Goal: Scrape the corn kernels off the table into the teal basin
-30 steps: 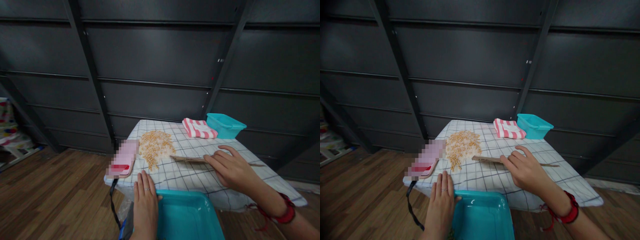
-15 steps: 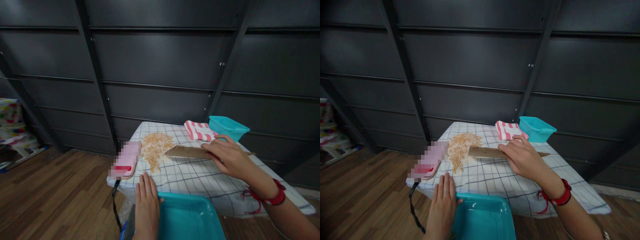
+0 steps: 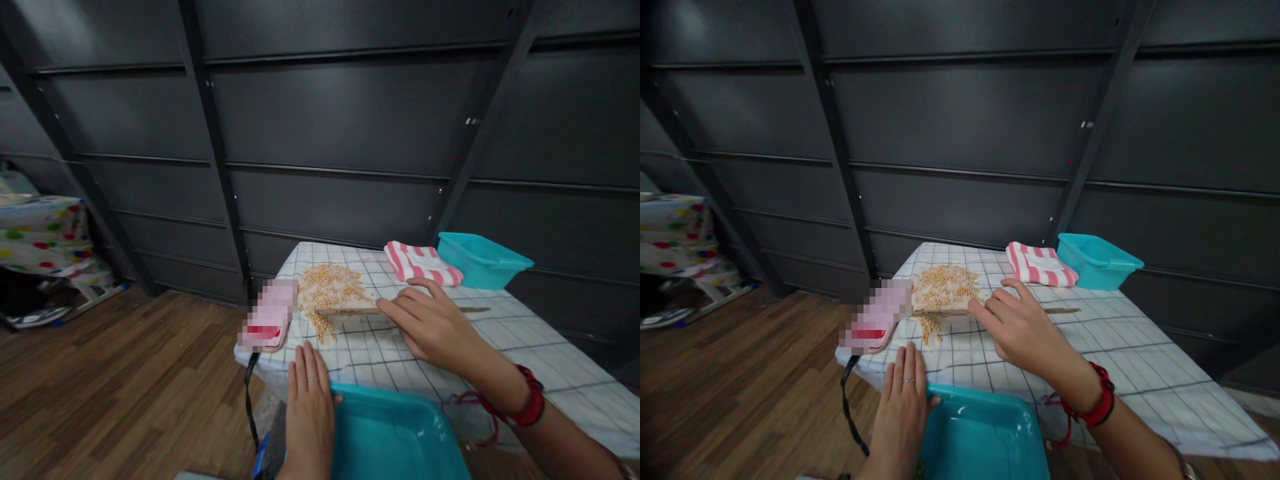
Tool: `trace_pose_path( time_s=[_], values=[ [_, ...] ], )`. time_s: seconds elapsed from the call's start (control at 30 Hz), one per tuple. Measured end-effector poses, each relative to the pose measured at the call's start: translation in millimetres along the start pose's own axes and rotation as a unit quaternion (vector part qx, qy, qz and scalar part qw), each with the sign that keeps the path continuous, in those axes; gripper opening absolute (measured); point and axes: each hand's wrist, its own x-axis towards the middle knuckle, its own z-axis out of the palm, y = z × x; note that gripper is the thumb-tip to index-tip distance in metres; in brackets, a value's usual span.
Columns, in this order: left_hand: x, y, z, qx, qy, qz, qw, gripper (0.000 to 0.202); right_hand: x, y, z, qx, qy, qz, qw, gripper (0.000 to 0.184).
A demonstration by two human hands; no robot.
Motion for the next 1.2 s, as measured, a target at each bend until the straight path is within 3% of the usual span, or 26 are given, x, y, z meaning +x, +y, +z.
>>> trace_pose_path(
  time_s=[0.17,0.37,0.57,0.83,1.2],
  values=[
    [1,0,-2.2,-0.028,-0.001,-0.012,1.000,0.050,10,-6,7,0.008,-0.019,-0.018,1.000,0.032],
    [1,-2,-0.5,-0.036,-0.002,-0.010,0.999,0.053,-5,-4,-5,0.044,-0.028,-0.028,0.998,0.032],
    [-1,-2,0.4,-0.034,0.010,-0.010,0.999,0.052,-3,-4,-15,0.036,0.014,-0.010,0.999,0.031],
    [2,-1,-5.6,-0.028,-0.012,-0.019,0.999,0.054,9,-14,-6,0.032,-0.001,-0.027,0.999,0.033],
    [1,-2,-4.7,-0.035,-0.021,-0.010,0.999,0.059,-13,-1,-10,0.055,-0.013,0.004,0.998,0.033]
  ],
)
